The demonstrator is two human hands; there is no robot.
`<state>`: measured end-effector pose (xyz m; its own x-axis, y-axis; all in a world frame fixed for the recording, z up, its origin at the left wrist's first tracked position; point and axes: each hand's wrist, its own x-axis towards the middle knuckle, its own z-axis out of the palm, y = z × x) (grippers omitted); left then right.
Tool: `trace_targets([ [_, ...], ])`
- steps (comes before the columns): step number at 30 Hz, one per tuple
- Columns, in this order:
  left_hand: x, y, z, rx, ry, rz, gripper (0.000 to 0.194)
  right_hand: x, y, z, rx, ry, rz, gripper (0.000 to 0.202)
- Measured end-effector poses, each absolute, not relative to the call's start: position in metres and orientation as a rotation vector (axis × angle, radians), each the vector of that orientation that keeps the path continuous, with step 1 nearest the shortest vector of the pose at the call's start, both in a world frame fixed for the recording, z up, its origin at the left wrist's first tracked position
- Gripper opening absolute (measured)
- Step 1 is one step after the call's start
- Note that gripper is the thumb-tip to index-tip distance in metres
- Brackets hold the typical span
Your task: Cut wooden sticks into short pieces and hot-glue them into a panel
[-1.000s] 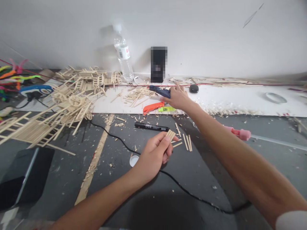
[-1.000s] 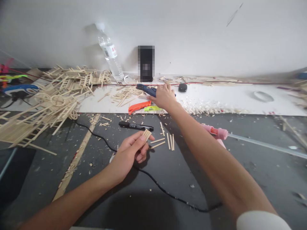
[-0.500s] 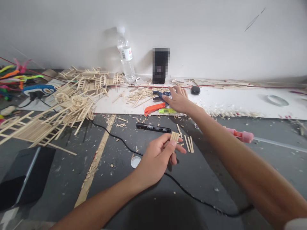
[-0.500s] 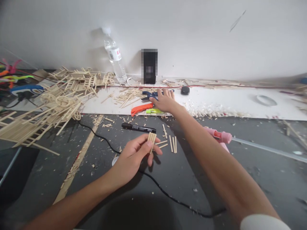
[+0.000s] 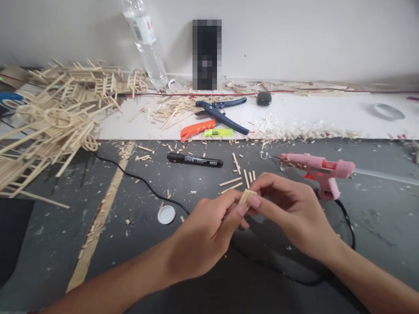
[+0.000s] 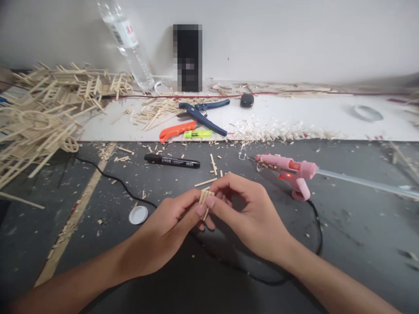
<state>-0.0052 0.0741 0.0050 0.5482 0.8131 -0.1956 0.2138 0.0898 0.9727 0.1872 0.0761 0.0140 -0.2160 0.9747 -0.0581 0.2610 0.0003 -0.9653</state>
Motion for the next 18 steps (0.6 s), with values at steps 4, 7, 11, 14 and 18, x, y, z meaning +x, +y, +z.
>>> trace_targets([
  [4,-0.006,0.075,0.004,1.617,1.013,0.671,0.019,0.192,0.071,0.011,-1.318,-1.543,1.191,0.014],
  [7,-0.008,0.078,0.004,1.681,1.025,0.714,0.01,0.194,0.068,0.008,-1.319,-1.626,1.123,0.009],
  [11,-0.009,0.081,0.002,1.767,1.054,0.706,0.006,0.198,0.066,0.002,-1.27,-1.74,1.037,0.007],
  [14,-0.01,0.081,0.0,1.87,1.055,0.71,0.007,0.199,0.067,0.0,-1.232,-1.832,0.97,0.014],
  [18,-0.01,0.079,-0.002,2.044,1.001,0.766,0.011,0.197,0.067,0.002,-1.208,-1.893,0.896,0.018],
])
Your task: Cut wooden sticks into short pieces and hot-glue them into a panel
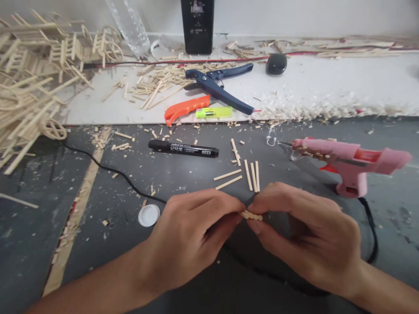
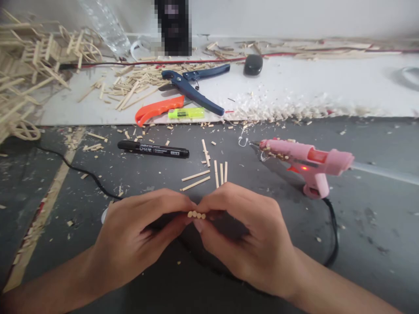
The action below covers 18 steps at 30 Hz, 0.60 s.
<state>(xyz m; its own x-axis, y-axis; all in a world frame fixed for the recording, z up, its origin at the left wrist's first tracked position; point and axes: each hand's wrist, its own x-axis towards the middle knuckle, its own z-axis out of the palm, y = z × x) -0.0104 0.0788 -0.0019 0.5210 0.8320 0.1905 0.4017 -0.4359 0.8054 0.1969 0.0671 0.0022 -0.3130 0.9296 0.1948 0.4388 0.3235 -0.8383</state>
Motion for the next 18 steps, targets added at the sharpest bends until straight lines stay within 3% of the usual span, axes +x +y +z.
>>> trace_targets([
  [8,-0.014,0.078,-0.004,2.266,0.938,0.855,0.014,0.193,0.065,0.008,-1.094,-1.956,0.768,0.031],
  [18,-0.023,0.078,-0.001,2.405,0.778,0.88,0.034,0.192,0.071,0.015,-0.959,-2.057,0.658,0.032],
])
